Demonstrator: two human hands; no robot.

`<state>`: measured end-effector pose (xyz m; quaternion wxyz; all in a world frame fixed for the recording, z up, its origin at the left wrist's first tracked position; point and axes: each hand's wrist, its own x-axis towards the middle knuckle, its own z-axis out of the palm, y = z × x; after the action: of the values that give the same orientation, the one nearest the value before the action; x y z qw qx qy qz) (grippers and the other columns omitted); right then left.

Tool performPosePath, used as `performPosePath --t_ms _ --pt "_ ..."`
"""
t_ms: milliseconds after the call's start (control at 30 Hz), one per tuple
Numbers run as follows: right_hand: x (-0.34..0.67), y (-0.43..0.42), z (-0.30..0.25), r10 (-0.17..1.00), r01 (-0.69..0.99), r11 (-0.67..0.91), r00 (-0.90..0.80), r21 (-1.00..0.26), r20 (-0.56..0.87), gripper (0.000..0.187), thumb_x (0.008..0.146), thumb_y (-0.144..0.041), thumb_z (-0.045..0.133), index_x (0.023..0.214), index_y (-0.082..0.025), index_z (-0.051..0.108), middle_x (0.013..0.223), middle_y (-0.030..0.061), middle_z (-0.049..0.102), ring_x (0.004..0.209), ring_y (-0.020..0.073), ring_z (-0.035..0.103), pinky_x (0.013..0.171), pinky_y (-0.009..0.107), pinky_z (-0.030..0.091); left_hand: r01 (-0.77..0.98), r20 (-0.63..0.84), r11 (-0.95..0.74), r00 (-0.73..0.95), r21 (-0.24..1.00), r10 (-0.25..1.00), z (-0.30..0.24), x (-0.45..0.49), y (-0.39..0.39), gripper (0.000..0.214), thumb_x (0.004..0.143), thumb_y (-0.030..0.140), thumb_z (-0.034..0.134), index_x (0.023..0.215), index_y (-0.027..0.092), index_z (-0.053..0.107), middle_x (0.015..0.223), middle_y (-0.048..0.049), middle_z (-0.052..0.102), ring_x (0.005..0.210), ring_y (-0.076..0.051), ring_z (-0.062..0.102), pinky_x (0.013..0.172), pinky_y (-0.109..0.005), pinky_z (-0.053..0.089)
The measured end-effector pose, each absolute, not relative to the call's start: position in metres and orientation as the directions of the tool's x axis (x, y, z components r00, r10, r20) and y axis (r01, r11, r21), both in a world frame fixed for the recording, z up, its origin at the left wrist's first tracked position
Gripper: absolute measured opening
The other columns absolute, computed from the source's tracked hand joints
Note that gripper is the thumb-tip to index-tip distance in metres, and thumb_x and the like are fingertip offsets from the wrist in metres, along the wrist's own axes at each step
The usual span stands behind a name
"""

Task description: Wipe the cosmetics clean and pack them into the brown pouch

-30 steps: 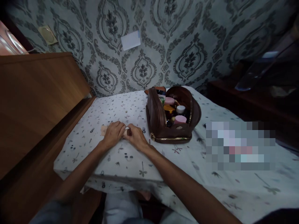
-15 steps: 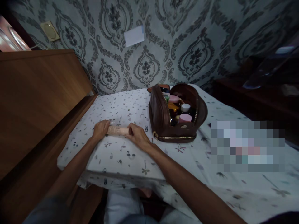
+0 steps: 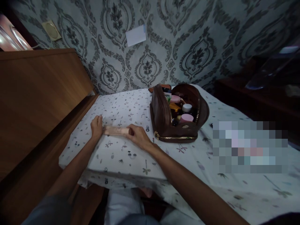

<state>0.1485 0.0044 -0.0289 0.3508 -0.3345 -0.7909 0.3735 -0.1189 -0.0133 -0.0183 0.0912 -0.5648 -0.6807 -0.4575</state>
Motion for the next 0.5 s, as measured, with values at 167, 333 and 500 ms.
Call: performPosePath --t_ms 167,333,500 --pt "0.148 0.005 -0.026 0.836 0.298 0.443 -0.478 -0.845 0.269 0.020 0.082 -0.037 0.066 0.087 -0.018 0.070 0.066 -0.0022 0.063 0.065 0.0148 0.057 0.062 0.026 0.041 0.891 0.698 -0.310 -0.011 0.332 0.716 -0.020 -0.073 -0.031 0.027 0.106 0.036 0.040 0.100 0.020 0.061 0.099 -0.0074 0.064 0.098 -0.021 0.059 0.089 -0.037 0.051" --pt "0.147 0.009 -0.030 0.848 0.252 0.371 -0.484 -0.894 0.216 0.015 0.079 -0.032 0.063 0.072 -0.020 0.061 0.058 -0.0042 0.058 0.058 0.0139 0.058 0.060 0.026 0.042 0.786 0.518 -0.618 0.537 -0.021 0.665 -0.027 -0.038 -0.043 0.036 0.106 0.033 0.041 0.136 0.017 0.052 0.130 -0.0160 0.064 0.121 -0.027 0.060 0.103 -0.046 0.051" --pt "0.147 0.013 -0.033 0.840 0.181 0.248 -0.530 -0.952 0.117 0.033 0.081 -0.051 0.066 0.074 -0.019 0.063 0.059 -0.0029 0.060 0.049 0.0120 0.054 0.053 0.025 0.041 0.817 0.371 -0.554 0.570 -0.162 0.733 -0.019 -0.056 -0.037 0.044 0.105 0.048 0.045 0.133 0.016 0.052 0.118 -0.0151 0.068 0.111 -0.028 0.065 0.093 -0.042 0.052"
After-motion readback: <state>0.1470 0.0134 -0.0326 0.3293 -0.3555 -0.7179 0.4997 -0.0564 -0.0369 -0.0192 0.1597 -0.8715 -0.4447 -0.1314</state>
